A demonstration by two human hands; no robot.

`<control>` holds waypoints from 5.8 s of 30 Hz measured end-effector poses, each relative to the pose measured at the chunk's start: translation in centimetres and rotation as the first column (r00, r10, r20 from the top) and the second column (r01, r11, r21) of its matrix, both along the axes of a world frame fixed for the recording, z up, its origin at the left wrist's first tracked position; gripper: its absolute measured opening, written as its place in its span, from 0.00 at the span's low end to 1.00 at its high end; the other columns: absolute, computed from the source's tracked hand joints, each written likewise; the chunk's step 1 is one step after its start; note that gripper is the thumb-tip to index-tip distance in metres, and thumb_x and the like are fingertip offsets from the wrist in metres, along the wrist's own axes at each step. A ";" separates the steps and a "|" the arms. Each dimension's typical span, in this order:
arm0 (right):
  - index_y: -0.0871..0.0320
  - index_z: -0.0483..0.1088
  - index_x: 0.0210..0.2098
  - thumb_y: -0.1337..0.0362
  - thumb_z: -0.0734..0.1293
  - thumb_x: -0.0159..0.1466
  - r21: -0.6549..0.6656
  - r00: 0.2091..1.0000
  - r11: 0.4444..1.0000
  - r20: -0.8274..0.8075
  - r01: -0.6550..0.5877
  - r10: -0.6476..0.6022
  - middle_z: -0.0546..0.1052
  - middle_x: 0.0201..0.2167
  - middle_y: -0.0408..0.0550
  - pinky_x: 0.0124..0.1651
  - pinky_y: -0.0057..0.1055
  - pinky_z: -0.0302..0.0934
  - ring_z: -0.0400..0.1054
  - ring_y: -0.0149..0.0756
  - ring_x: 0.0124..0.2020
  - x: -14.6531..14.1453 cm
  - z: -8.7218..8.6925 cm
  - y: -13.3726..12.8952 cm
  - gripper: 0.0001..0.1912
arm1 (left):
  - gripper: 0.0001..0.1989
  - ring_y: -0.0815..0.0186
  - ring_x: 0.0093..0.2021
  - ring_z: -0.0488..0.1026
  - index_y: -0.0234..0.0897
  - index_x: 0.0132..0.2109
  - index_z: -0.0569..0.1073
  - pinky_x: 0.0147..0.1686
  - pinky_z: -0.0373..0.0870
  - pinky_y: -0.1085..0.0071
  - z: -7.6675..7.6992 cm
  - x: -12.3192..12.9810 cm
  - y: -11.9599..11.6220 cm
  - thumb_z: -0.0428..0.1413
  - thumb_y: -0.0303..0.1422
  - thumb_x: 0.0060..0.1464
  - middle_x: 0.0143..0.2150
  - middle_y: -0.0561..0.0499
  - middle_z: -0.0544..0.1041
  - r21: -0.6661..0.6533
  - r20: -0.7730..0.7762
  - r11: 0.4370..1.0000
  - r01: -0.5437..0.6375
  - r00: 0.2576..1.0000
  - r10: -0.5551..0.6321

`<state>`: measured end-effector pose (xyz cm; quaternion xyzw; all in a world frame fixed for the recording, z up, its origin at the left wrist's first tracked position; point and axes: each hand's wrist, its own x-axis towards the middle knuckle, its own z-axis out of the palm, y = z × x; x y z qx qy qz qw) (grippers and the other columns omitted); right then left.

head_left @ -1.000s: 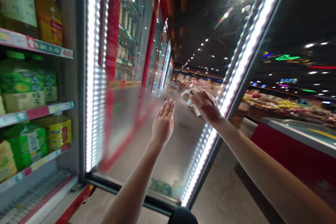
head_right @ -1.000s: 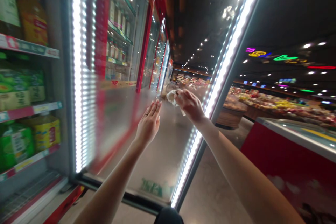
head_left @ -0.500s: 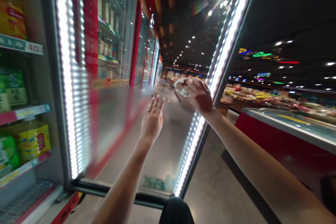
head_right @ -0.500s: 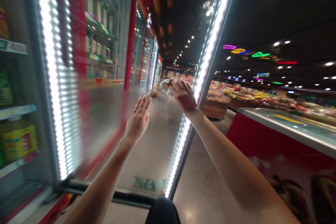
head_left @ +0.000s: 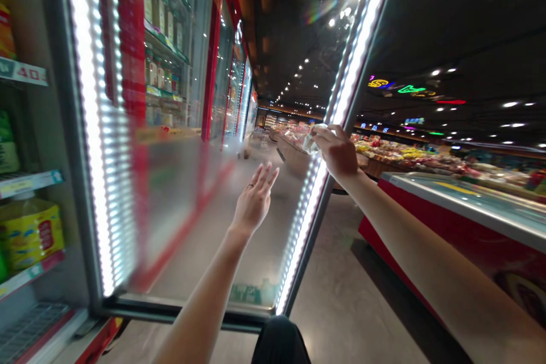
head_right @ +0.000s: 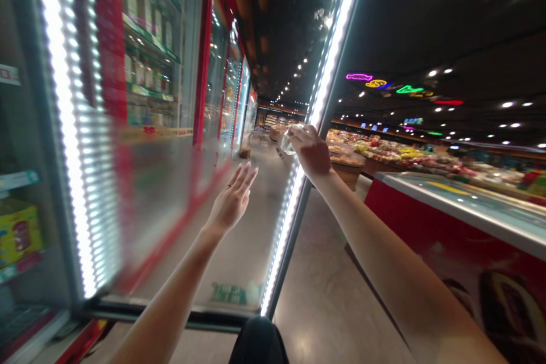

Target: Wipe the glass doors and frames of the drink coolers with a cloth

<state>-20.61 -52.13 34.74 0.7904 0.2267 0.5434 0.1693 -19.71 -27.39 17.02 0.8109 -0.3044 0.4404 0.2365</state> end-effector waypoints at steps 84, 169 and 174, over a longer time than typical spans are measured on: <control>0.48 0.77 0.66 0.70 0.64 0.77 0.025 0.977 0.978 -0.042 -0.208 0.208 0.81 0.66 0.53 0.69 0.55 0.73 0.73 0.54 0.69 -0.6 -9.3 5.3 0.23 | 0.47 0.61 0.84 0.51 0.45 0.85 0.39 0.81 0.61 0.59 -7.2 -1.7 1.8 0.47 0.17 0.68 0.84 0.51 0.57 -0.015 -0.014 0.998 -0.065 0.998 0.065; 0.48 0.60 0.80 0.72 0.58 0.78 -0.048 0.928 0.950 -0.236 -0.308 0.289 0.67 0.78 0.46 0.81 0.52 0.60 0.57 0.49 0.81 4.3 -6.7 20.7 0.34 | 0.47 0.62 0.83 0.57 0.45 0.85 0.33 0.80 0.61 0.59 -6.5 0.1 13.5 0.49 0.21 0.71 0.84 0.49 0.57 -0.103 -0.121 0.897 -0.429 0.901 0.417; 0.54 0.65 0.78 0.71 0.56 0.78 -0.003 0.923 0.947 -0.223 -0.322 0.313 0.67 0.78 0.50 0.81 0.54 0.59 0.57 0.50 0.81 5.5 -6.0 23.8 0.31 | 0.45 0.61 0.83 0.56 0.44 0.85 0.38 0.81 0.61 0.56 -6.8 0.1 13.5 0.49 0.21 0.71 0.84 0.48 0.57 -0.121 -0.145 0.909 -0.399 0.913 0.382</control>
